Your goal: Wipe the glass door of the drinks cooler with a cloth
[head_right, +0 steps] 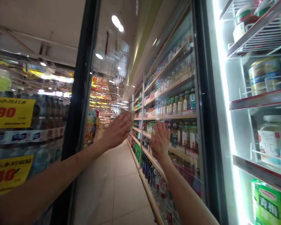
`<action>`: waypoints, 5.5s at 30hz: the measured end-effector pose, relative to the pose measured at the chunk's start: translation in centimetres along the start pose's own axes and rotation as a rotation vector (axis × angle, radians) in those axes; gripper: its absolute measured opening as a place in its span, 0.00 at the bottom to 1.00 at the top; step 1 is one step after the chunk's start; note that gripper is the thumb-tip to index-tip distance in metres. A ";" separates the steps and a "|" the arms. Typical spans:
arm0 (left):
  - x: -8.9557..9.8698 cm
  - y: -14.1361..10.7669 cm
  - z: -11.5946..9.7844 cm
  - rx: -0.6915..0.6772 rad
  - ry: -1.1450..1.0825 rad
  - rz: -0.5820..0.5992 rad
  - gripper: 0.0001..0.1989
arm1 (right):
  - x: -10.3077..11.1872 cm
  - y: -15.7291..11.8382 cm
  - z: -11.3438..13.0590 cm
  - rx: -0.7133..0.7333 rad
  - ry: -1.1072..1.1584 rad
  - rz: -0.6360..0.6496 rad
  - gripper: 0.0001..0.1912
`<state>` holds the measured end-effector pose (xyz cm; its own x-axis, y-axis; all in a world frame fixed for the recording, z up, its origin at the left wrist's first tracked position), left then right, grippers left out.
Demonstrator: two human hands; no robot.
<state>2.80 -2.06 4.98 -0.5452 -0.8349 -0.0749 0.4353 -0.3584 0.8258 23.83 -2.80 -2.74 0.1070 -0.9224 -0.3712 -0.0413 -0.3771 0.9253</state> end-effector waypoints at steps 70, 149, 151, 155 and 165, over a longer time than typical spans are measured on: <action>3.0 -7.7 -1.5 0.228 0.086 -0.140 0.29 | 0.1 0.0 -0.3 -0.036 0.020 0.001 0.22; 6.3 -20.8 -8.5 -0.088 -0.120 0.157 0.28 | 1.6 -4.3 4.6 0.024 0.059 0.156 0.24; 6.2 -20.3 -7.3 0.078 -0.043 0.138 0.28 | 1.6 -4.3 4.6 0.024 0.060 0.160 0.24; 6.2 -20.2 -7.3 0.082 -0.040 0.141 0.29 | 1.6 -4.2 4.5 0.011 0.060 0.172 0.25; 5.8 -18.8 -7.2 0.203 0.003 0.109 0.28 | 1.7 -4.2 4.6 0.009 0.063 0.157 0.24</action>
<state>-3.41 -3.22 -15.05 -0.5010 -0.8652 0.0192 0.3381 -0.1752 0.9246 19.64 -3.16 -7.59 0.1603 -0.9632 -0.2159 -0.0712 -0.2294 0.9707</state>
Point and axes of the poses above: each hand's wrist, its own y-axis towards the middle knuckle, its own x-axis out of the back of the hand, z = x × y, the point moved 4 cm from there along y, towards the middle knuckle, and after that the axes turned 14 degrees about -z, right-handed, at the moved point
